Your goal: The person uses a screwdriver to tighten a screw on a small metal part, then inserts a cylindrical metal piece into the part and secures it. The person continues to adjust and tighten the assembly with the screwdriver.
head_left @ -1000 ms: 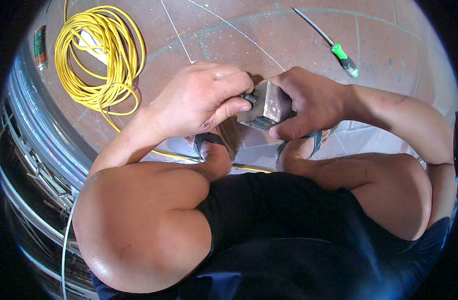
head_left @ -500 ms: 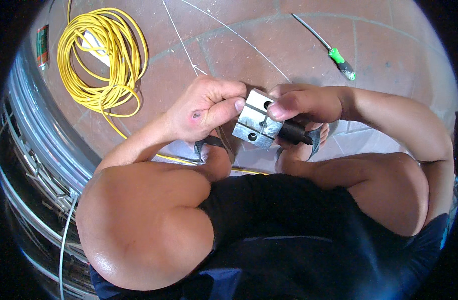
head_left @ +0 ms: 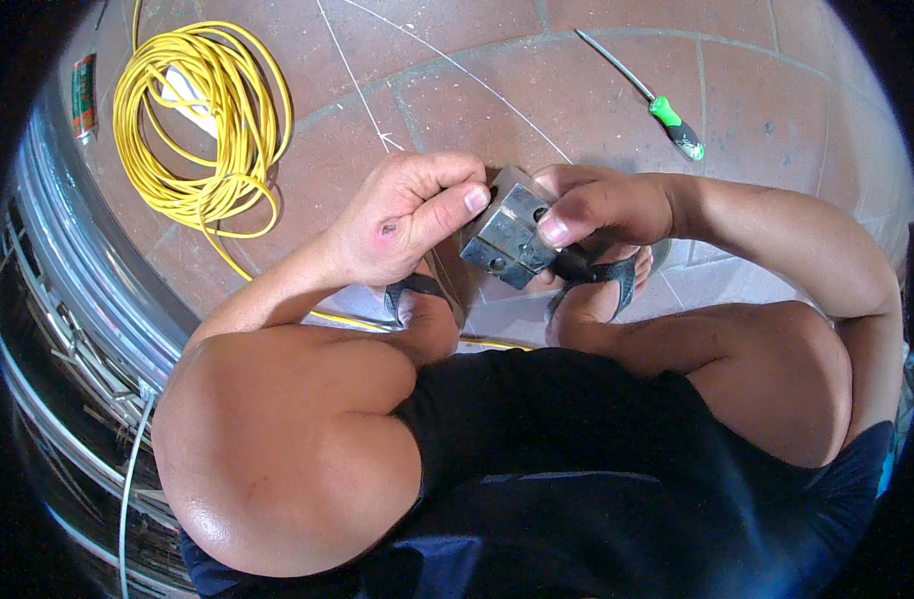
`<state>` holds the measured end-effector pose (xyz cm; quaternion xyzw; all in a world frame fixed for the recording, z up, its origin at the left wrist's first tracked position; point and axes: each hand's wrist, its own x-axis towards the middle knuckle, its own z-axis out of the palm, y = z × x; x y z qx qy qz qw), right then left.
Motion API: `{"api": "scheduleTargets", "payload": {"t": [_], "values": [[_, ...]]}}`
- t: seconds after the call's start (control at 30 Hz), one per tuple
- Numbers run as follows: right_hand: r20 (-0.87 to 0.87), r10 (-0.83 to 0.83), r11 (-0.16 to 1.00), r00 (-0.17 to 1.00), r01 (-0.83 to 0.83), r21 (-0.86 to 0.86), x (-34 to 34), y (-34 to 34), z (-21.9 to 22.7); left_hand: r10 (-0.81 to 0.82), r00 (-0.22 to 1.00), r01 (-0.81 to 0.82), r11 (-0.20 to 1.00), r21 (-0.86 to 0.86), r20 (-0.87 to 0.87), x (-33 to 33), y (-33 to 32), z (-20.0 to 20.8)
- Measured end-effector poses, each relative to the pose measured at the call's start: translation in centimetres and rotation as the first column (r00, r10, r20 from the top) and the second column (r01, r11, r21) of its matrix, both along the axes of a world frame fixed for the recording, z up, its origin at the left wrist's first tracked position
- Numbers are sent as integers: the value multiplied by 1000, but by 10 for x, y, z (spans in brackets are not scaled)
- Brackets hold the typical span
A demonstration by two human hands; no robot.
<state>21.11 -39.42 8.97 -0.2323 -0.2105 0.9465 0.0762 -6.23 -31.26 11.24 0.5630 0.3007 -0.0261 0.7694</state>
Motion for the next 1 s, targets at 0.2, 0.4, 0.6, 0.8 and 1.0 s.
{"api": "scheduleTargets", "payload": {"t": [0.2,0.4,0.6,0.8,1.0], "values": [[17,-59,993,998,61,-97,-3,-9,-4,-12,1000,12,1000,15,-25,2,2,2],[-27,-90,982,996,84,-170,-5,-12,-7,-10,1000,10,1000,14,6,3,2,0],[-66,-94,981,993,81,-178,-6,-10,-6,-1,999,-1,999,38,42,3,1,1],[-77,-107,974,991,89,-207,-6,-8,-7,-12,999,9,998,61,43,6,3,4],[-83,-97,971,992,76,-227,-6,-9,-12,-65,998,66,996,65,-15,6,9,7]]}}
